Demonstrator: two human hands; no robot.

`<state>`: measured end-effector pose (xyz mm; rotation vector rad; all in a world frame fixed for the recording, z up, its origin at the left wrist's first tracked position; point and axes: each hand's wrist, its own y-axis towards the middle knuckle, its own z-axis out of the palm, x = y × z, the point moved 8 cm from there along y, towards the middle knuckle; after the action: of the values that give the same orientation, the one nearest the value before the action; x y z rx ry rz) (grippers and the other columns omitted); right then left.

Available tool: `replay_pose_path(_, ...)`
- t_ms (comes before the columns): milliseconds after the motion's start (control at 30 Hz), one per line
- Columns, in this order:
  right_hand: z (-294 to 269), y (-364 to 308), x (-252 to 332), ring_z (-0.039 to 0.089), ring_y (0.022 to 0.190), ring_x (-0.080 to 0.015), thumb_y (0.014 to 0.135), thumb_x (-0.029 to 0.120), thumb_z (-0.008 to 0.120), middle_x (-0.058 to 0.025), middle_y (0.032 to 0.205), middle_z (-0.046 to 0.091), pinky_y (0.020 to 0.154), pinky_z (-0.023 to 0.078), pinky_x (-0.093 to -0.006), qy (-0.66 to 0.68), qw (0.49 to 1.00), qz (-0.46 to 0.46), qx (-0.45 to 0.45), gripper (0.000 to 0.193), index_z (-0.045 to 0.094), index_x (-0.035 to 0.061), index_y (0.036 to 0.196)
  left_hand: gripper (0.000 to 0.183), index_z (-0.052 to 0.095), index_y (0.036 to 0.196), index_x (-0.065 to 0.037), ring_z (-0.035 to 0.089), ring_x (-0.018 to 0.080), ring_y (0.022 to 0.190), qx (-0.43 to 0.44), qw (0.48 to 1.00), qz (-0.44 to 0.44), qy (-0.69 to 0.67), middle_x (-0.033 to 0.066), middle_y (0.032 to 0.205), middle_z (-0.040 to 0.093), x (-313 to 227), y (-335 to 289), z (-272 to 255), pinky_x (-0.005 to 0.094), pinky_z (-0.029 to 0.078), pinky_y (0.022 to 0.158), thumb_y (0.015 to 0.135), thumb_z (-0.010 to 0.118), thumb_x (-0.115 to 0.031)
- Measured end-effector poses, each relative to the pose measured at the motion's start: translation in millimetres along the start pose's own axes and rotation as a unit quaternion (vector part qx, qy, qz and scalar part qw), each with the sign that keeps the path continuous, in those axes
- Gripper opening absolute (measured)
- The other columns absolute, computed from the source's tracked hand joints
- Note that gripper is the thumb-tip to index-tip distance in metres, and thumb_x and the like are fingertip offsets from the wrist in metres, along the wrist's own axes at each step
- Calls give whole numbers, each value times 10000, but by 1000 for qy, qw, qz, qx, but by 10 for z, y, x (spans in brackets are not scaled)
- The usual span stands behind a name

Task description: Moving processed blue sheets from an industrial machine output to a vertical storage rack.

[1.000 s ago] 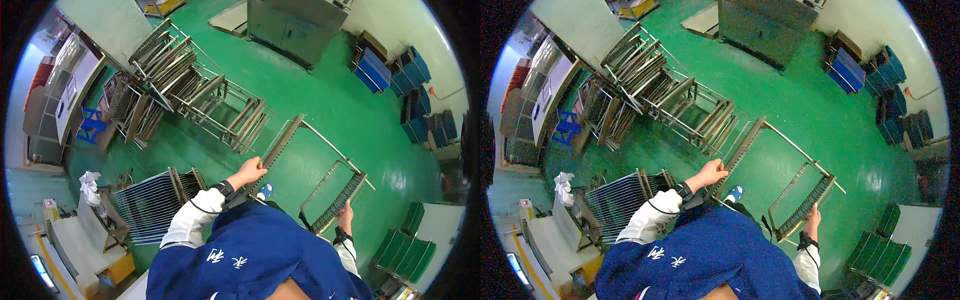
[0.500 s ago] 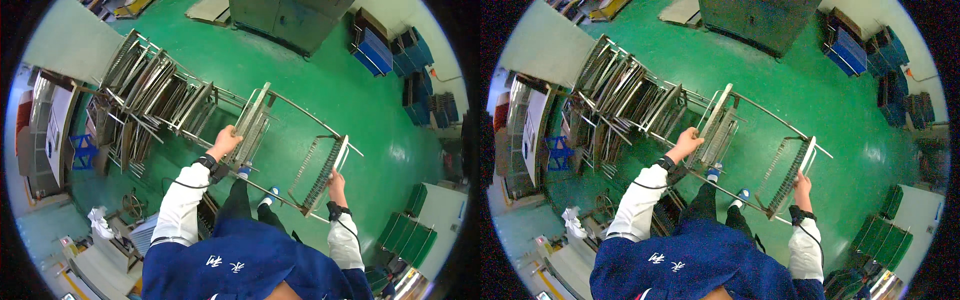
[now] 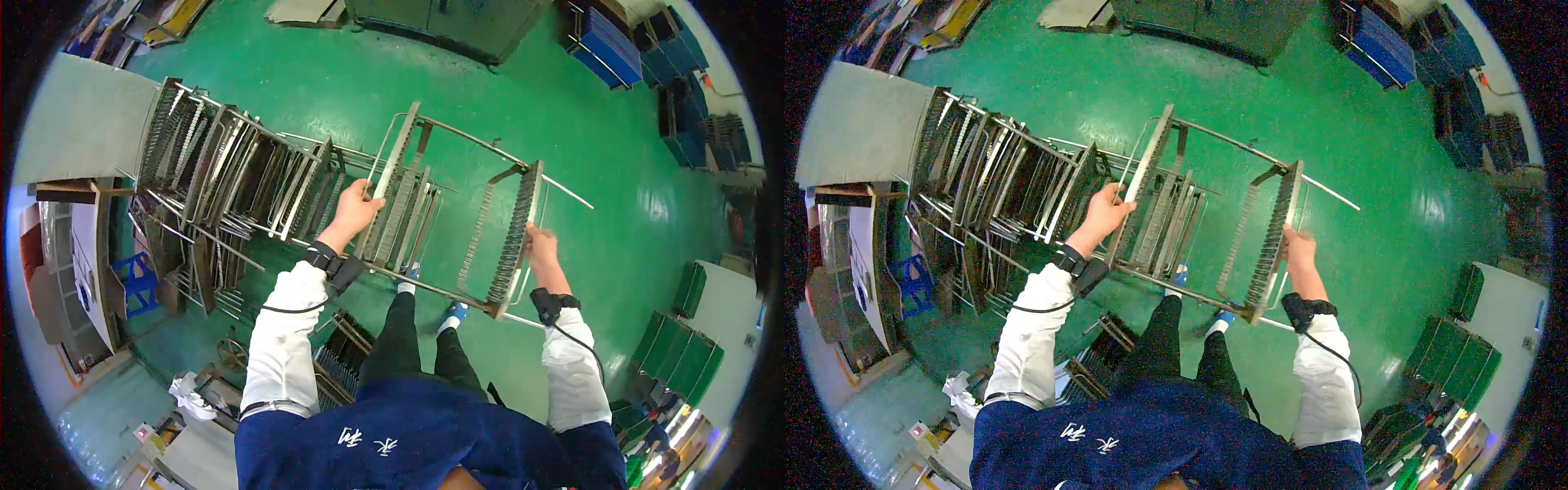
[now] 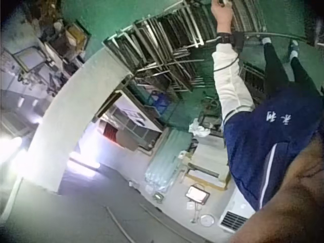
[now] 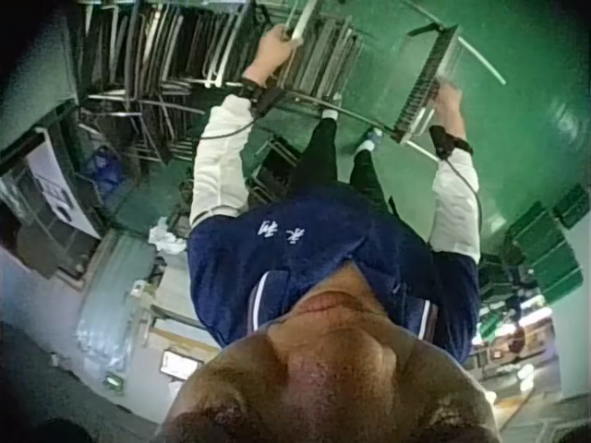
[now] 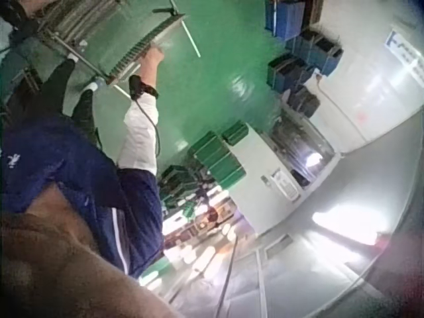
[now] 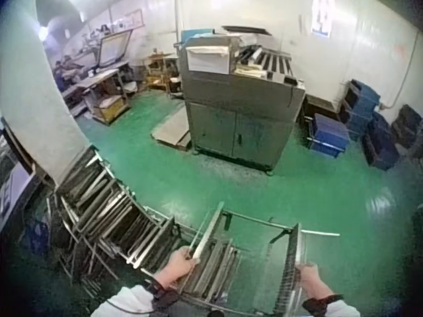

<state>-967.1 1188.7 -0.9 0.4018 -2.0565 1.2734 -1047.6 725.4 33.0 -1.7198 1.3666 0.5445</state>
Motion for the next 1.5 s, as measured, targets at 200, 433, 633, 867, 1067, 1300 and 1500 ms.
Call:
replay_pose_path(200,756,-5,-408,425,482,-90,819,227,649,0,614,489,418,378,-251,-14,999,25,22,231,527,48,740,533,521,1135,43,561,205,628,-11,999,-19,26,114,712,575,663,162,-291,329,461,587,690,722,-170)
replay_pose_path(433,1207,68,-894,457,536,-86,828,211,639,10,652,509,465,387,-238,13,994,78,73,179,556,54,809,597,471,1197,76,570,209,650,-22,996,-29,81,137,771,608,1201,231,-274,323,479,643,710,725,-159)
replay_pose_path(633,1505,196,-1064,446,463,-135,820,163,643,-36,593,482,409,384,-286,-86,988,74,104,204,505,14,804,575,482,1187,60,583,194,658,-33,997,-19,66,143,772,617,1538,277,-389,311,478,625,714,720,-164)
replay_pose_path(867,1686,447,-1345,606,926,-309,760,294,673,-206,1012,608,759,491,-375,-393,912,37,108,464,538,-37,1056,544,481,1223,-17,592,349,823,-63,961,7,270,222,920,599,1440,328,-382,419,476,723,721,663,-124)
replay_pose_path(1067,1550,276,-1324,522,1095,-351,745,369,652,-242,1177,532,915,429,-382,-360,922,73,126,633,482,-58,1180,629,395,1308,-97,480,392,1025,-66,952,-57,292,203,1117,507,1343,315,-241,455,402,869,727,635,-100)
replay_pose_path(1300,1059,-174,-1264,571,999,-339,758,401,593,-179,1069,603,865,455,-392,-424,898,-37,107,471,594,46,1067,663,410,1279,-98,437,362,1100,-118,931,30,345,163,1202,468,776,65,-45,448,381,890,686,698,-161)
replay_pose_path(1500,439,-595,-1673,621,749,-346,733,319,585,-191,744,631,687,498,-437,-451,873,-119,144,285,659,44,745,542,494,1174,-21,475,388,1037,-1,947,126,294,207,1103,526,437,-543,466,447,374,899,682,679,-156)
